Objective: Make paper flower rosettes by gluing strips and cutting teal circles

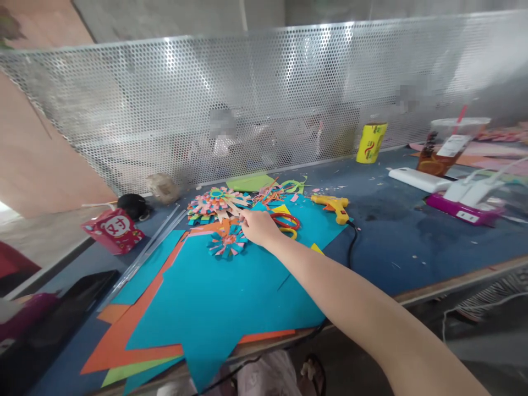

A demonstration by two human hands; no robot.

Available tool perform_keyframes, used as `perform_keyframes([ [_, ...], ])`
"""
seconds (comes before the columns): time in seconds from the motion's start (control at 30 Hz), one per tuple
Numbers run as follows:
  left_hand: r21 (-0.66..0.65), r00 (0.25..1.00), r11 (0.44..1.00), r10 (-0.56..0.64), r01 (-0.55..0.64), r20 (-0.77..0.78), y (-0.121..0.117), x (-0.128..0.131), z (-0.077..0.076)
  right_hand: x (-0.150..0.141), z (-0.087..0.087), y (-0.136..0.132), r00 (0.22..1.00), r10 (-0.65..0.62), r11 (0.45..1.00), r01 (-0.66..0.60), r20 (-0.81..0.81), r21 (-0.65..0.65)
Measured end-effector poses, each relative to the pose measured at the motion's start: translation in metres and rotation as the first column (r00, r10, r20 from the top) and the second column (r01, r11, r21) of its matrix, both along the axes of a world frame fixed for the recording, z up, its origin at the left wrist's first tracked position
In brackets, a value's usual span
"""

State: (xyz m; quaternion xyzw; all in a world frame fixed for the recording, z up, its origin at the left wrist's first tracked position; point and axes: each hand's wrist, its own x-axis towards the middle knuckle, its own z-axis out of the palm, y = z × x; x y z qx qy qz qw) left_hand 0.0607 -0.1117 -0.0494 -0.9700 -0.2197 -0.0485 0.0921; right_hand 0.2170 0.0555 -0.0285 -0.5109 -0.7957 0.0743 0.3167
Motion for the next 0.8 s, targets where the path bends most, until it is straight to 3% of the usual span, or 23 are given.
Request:
perform_keyframes([
  [0.1, 0.019, 0.997, 0.997, 0.075, -0.076, 0.024, 0.006, 0.016, 0.008, 0.001, 0.001, -0.001, 1.000, -0.006, 1.000, 0.006, 0.000, 0.000],
  [0.2, 0.047, 0.959, 0.958, 0.283, -0.284, 0.019, 0.005, 0.025, 0.009, 0.001, 0.002, -0.002, 1.000, -0.007, 1.000, 0.007, 0.001, 0.002],
  [0.23, 0.049, 0.980, 0.979, 0.198, -0.197, -0.016, 0.002, 0.030, 0.008, 0.001, 0.002, -0.002, 1.000, -0.007, 1.000, 0.007, 0.001, 0.003],
  [0.3, 0.023, 0.992, 0.993, -0.117, 0.119, -0.052, -0.006, 0.040, 0.004, 0.001, 0.002, -0.002, 1.000, -0.005, 1.000, 0.005, 0.002, 0.005],
  [0.4, 0.033, 0.983, 0.983, -0.182, 0.183, -0.018, -0.009, 0.045, 0.006, 0.001, 0.001, -0.002, 1.000, -0.005, 1.000, 0.005, 0.001, 0.012],
  [0.43, 0.058, 0.995, 0.994, -0.092, 0.090, 0.027, -0.007, 0.043, 0.009, 0.001, 0.001, -0.002, 1.000, -0.007, 1.000, 0.007, 0.000, 0.015],
  [0.47, 0.066, 0.994, 0.993, 0.091, -0.095, 0.057, -0.005, 0.039, 0.012, 0.001, 0.001, -0.002, 1.000, -0.009, 1.000, 0.009, 0.000, 0.017],
  [0.5, 0.081, 0.957, 0.955, 0.277, -0.284, 0.090, -0.002, 0.033, 0.015, 0.001, 0.001, -0.002, 1.000, -0.010, 1.000, 0.010, 0.000, 0.019],
  [0.53, 0.081, 0.933, 0.930, 0.351, -0.357, 0.081, -0.001, 0.027, 0.018, 0.000, 0.001, -0.002, 1.000, -0.009, 1.000, 0.009, 0.001, 0.019],
  [0.6, 0.041, 0.988, 0.987, 0.153, -0.153, 0.013, -0.001, 0.014, 0.021, 0.000, 0.001, -0.002, 1.000, -0.007, 1.000, 0.007, 0.001, 0.019],
  [0.67, -0.006, 0.999, 0.999, -0.039, 0.038, -0.028, -0.004, 0.003, 0.022, 0.000, 0.001, -0.002, 1.000, -0.006, 1.000, 0.006, -0.001, 0.019],
  [0.8, -0.011, 0.999, 0.999, -0.032, 0.032, -0.005, 0.001, -0.017, 0.014, 0.000, 0.001, -0.002, 1.000, 0.000, 1.000, 0.000, -0.005, 0.029],
])
